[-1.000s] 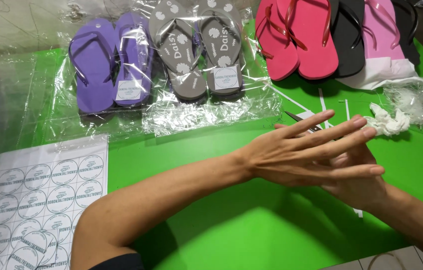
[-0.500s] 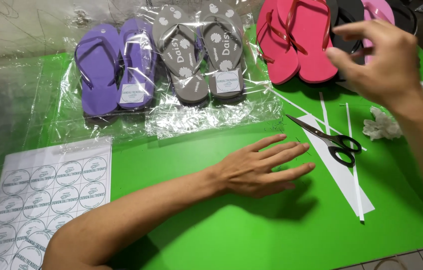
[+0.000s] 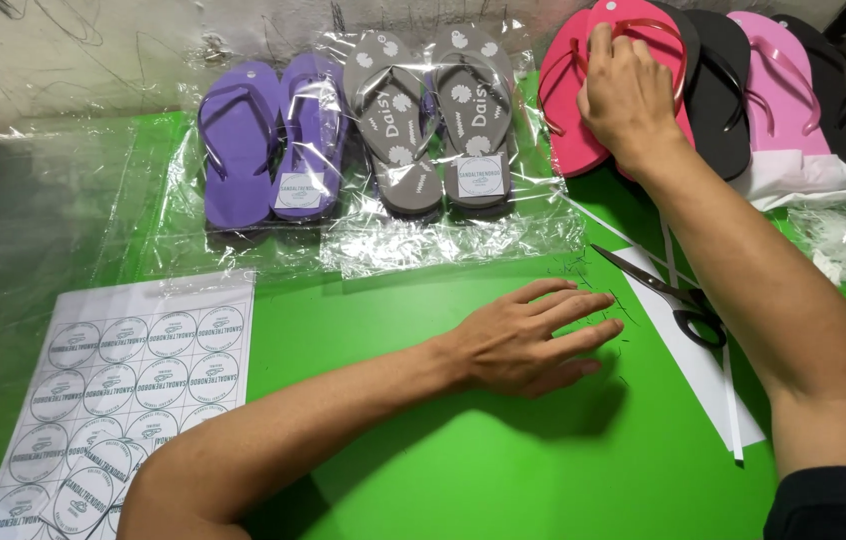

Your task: Trimming threads, packaging flip-flops in plastic bags, applying labels, and cleaning the soles.

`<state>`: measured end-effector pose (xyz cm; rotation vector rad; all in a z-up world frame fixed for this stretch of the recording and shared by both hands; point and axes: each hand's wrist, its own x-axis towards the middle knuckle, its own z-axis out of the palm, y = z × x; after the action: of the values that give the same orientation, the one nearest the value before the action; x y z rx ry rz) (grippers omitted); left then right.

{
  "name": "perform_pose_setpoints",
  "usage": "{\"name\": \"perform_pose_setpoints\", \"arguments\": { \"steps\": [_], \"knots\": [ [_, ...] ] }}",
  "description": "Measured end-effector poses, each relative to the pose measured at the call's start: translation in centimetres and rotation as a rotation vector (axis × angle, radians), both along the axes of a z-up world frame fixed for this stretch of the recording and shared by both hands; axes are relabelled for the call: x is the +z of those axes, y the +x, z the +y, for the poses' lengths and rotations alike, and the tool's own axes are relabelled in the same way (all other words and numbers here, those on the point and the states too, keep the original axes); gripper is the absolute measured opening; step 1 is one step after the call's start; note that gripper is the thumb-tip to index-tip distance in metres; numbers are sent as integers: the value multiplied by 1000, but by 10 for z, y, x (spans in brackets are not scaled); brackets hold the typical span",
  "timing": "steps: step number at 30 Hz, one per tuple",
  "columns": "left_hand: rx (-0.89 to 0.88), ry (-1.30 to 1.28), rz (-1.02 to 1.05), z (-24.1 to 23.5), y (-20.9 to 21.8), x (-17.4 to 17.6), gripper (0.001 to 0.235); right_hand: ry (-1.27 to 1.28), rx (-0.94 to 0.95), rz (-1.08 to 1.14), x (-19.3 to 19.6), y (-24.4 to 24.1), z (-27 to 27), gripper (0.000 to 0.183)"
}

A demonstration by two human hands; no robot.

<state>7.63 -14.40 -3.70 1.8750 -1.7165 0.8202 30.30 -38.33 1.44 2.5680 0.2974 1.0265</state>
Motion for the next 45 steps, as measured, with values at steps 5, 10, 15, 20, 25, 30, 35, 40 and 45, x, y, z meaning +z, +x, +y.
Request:
{"name": "perform_pose_setpoints", "arguments": {
  "steps": [5,10,15,20,25,30,35,40,45],
  "knots": [
    [29,-20,15,-1,1,-2,40,137,126,97,49,-50,-8,29],
    [80,-62,20,4,2,-1,45,192,214,96,93,-138,-9,31],
    [78,-222,140,37,-16,28,41,408,402,284,98,-241,17,32],
    [243,-441,232,78,-34,87,28,429,560,467,70,-318,71,22],
    [438,-320,269,107,-63,109,25,377,744,540,46,-347,119,12],
    [494,-120,241,122,-74,98,30,279,733,545,19,-346,147,14],
    [575,16,392,131,-71,83,45,332,816,564,37,-335,133,41],
    [665,105,533,146,-70,62,49,321,498,482,56,-291,24,34],
    [606,179,561,159,-62,49,51,-62,-503,564,-32,-230,-184,82]
  ]
}}
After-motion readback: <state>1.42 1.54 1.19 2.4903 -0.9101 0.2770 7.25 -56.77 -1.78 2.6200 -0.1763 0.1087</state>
